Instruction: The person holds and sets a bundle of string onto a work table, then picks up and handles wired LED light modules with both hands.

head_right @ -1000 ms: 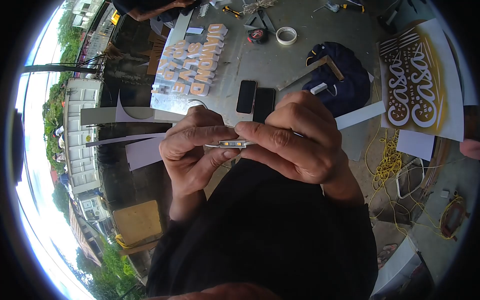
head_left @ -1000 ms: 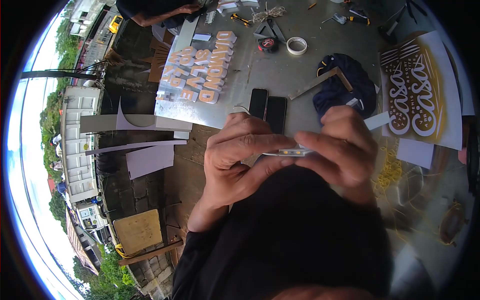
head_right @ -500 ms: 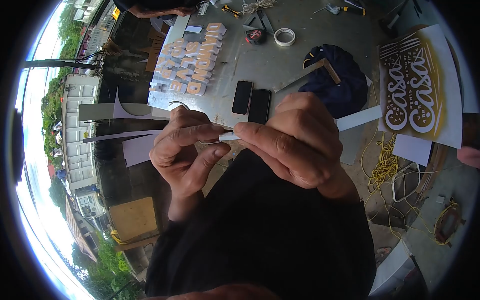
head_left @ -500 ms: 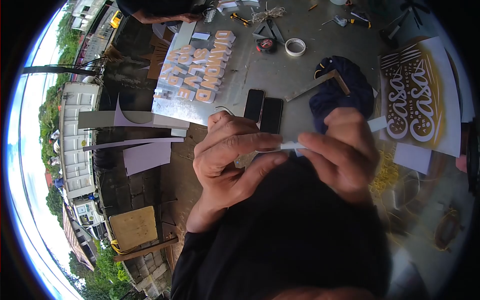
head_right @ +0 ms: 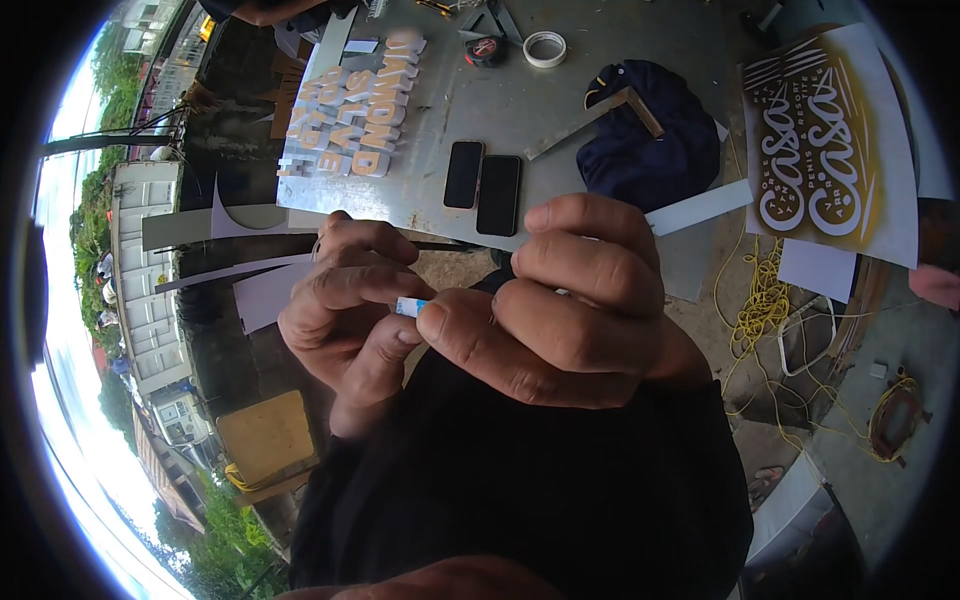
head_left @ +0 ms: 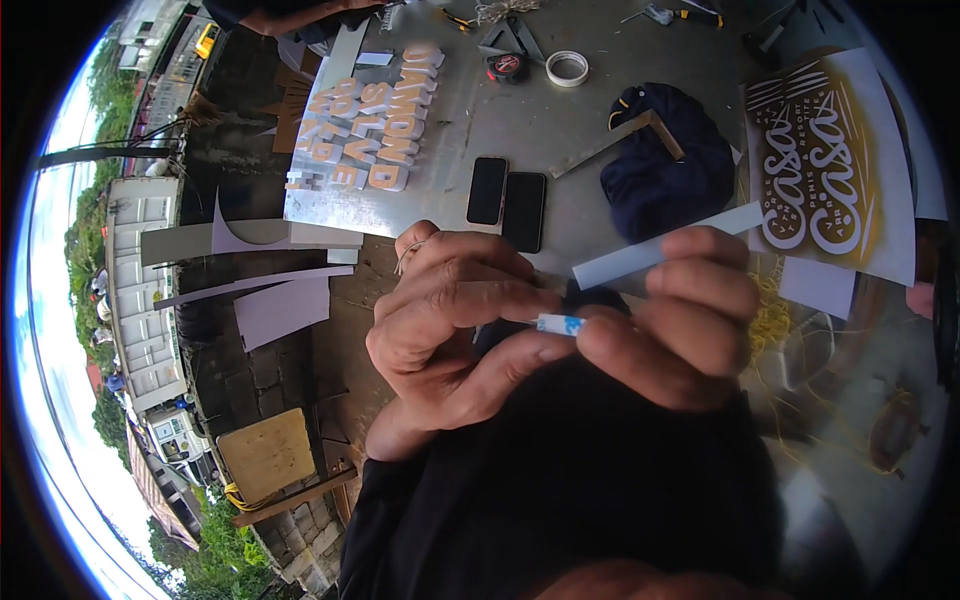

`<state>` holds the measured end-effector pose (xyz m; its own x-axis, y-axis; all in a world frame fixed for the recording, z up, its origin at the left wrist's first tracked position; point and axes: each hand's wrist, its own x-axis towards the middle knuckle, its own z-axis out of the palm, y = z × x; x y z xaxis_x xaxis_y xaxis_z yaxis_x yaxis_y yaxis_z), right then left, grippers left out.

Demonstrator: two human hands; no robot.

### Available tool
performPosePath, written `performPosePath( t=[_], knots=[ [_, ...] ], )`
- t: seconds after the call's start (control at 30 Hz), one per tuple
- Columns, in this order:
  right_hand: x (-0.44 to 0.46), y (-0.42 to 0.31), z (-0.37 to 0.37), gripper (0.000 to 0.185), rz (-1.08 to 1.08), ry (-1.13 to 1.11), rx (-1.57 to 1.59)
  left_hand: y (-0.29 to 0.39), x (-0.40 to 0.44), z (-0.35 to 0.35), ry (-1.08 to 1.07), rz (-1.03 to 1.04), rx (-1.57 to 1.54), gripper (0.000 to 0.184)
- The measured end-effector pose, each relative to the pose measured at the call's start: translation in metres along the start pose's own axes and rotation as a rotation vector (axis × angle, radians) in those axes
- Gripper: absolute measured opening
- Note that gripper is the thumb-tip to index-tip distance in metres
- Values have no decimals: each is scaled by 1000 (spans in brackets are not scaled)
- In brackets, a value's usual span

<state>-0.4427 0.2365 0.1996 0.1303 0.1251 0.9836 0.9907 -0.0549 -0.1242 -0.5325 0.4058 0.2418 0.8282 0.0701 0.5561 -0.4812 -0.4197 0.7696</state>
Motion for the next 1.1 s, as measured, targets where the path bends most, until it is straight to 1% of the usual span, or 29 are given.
performPosePath(
  t=[0.03, 0.1, 0.17, 0.2, 0.23, 0.27, 0.3, 0.33, 0.37, 0.4, 0.43, 0.5, 0.53, 0.57, 0.6, 0.63, 0.67, 0.7, 0.73, 0.8, 0.93, 0.97, 1.0, 1.03, 1.07, 1.1],
  knots=[
    [0, -1, -1, 16, -28, 17, 13, 2, 1, -2, 0, -24, 2, 29],
    [0, 0, 0, 26, 101, -46, 29, 1, 3, -3, -6, -34, 6, 25],
    [1, 1, -8, 29, 145, -182, 32, -4, 0, -3, -16, -57, 32, 23],
    [0, 2, -9, 30, 160, -189, 36, -6, 0, -3, -9, -65, 13, 22],
    [-1, 3, -9, 30, 182, -205, 37, -4, 2, -5, -25, -58, 81, 23],
    [0, 4, -8, 30, 147, -187, 41, -4, 4, -7, -32, -36, 169, 23],
    [0, 5, -8, 30, 194, -181, 38, -5, 5, -9, -40, -16, 253, 23],
    [1, 7, -7, 29, 250, -179, 31, -8, 6, -12, -34, 8, 261, 23],
    [1, 9, -6, 29, 235, -170, 27, -11, 5, -13, -32, 34, 369, 22],
    [1, 10, -5, 28, 265, -175, 12, -14, 4, -13, -28, 57, 476, 22],
    [2, 11, -4, 28, 296, -180, -3, -17, 4, -14, -26, 70, 479, 22],
    [6, 12, -1, 27, 321, -190, -6, -20, 3, -16, -1, -10, 468, 25],
    [6, 11, -1, 27, 353, -207, -8, -20, 2, -15, -3, -4, 465, 25],
    [6, 10, 0, 27, 350, -202, -15, -20, 2, -15, 29, 15, 540, 26],
    [5, 10, 1, 26, 390, -226, -5, -21, 3, -14, 61, 34, 616, 28],
    [3, 10, 2, 25, 433, -252, 6, -20, 4, -14, 59, 38, 613, 28],
    [1, 11, 1, 25, 433, -253, 2, -19, 4, -15, 14, 61, 736, 30],
    [-1, 10, 0, 24, 481, -274, 0, -18, 3, -16, -34, 80, 859, 31],
    [-2, 11, 1, 23, 525, -290, -2, -18, 2, -15, -35, 85, 859, 31],
    [-2, 14, 1, 21, 558, -296, 15, -19, -3, -12, -113, -2, 959, 33],
    [-11, 18, 3, 15, 634, -298, 45, -29, -10, -11, -188, -50, 953, 32],
    [-15, 20, 3, 15, 632, -298, 44, -31, -11, -11, -188, -140, 821, 30],
    [-19, 22, 4, 13, 680, -272, 93, -34, -12, -12, -187, -230, 687, 27],
    [-22, 24, 3, 11, 726, -244, 142, -38, -12, -14, -186, -227, 687, 27],
    [-27, 26, 1, 11, 725, -242, 141, -42, -14, -16, -125, -229, 553, 24],
    [-32, 27, -2, 10, 822, -251, 228, -44, -15, -18, -65, -233, 418, 22]
  ],
)
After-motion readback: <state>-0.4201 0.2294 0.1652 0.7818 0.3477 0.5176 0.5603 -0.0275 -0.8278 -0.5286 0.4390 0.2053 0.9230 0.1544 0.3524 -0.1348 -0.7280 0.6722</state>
